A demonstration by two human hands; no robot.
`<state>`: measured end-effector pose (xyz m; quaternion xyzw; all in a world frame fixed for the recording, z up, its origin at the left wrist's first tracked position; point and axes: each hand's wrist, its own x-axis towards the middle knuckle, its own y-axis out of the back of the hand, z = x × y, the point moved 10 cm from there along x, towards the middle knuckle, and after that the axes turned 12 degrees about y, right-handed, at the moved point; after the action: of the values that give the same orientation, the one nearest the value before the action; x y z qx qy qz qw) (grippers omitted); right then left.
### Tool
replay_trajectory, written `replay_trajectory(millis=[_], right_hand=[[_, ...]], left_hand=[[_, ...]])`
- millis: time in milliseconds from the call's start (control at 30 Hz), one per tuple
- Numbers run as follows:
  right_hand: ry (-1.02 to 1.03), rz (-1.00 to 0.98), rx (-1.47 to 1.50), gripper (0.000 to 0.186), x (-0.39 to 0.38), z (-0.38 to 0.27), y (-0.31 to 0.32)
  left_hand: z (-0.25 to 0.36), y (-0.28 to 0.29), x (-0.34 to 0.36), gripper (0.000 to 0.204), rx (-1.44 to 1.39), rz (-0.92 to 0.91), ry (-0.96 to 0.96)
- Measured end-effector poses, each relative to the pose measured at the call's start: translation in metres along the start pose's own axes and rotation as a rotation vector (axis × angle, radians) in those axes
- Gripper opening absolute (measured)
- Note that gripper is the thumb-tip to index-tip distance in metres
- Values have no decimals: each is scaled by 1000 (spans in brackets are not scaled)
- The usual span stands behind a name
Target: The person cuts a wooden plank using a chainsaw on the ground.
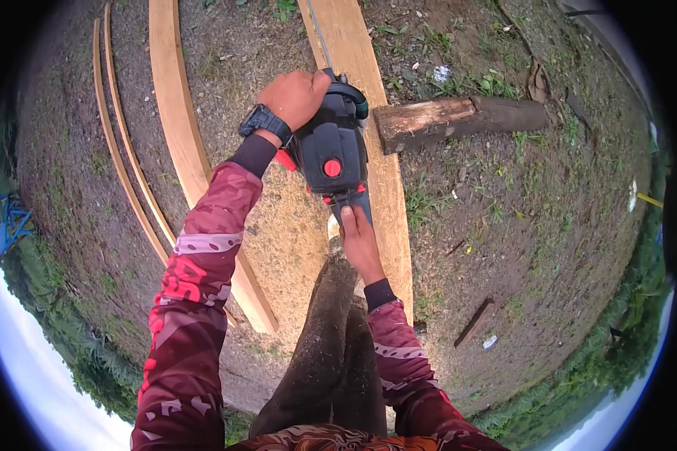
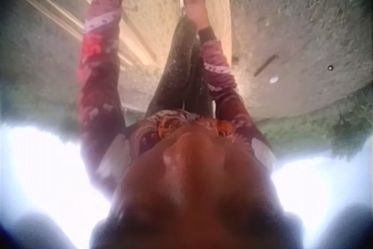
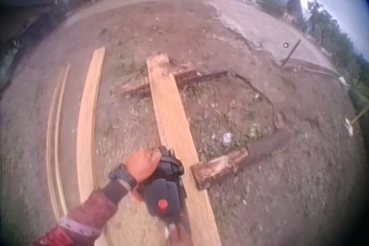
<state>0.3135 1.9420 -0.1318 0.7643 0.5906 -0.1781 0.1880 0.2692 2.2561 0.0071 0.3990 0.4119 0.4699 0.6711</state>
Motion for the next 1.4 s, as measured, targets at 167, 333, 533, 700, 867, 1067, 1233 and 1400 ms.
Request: replay_trajectory(millis=[167,333,533,700,867,1067,1233,1400], right_hand=[[-12,-1,2,49,5,0,-1],[105,82,64,49,14,-8,-1],[2,7,-49,53,25,-31,-5],[29,1,-20,53,34,-33,-4],[36,33,-40,52,40,-37,-8],[-11,4,-31,52,56,-36,-14],[-41,-16,-29,53,58,-43,-12],[-24,-1,-36,53,77,-59,-20]], left_hand=[[3,4,4,52,-7,7,-9],[4,1,18,50,-24,-27,-28],[16,23,27,50,22,16,-174],[6,18,44,40,86,-37,-22],[9,28,49,54,-21,6,-42],[3,31,72,54,17,23,-28],[1,31,75,53,-14,-28,1],[-2,41,97,52,-51,-7,-36]])
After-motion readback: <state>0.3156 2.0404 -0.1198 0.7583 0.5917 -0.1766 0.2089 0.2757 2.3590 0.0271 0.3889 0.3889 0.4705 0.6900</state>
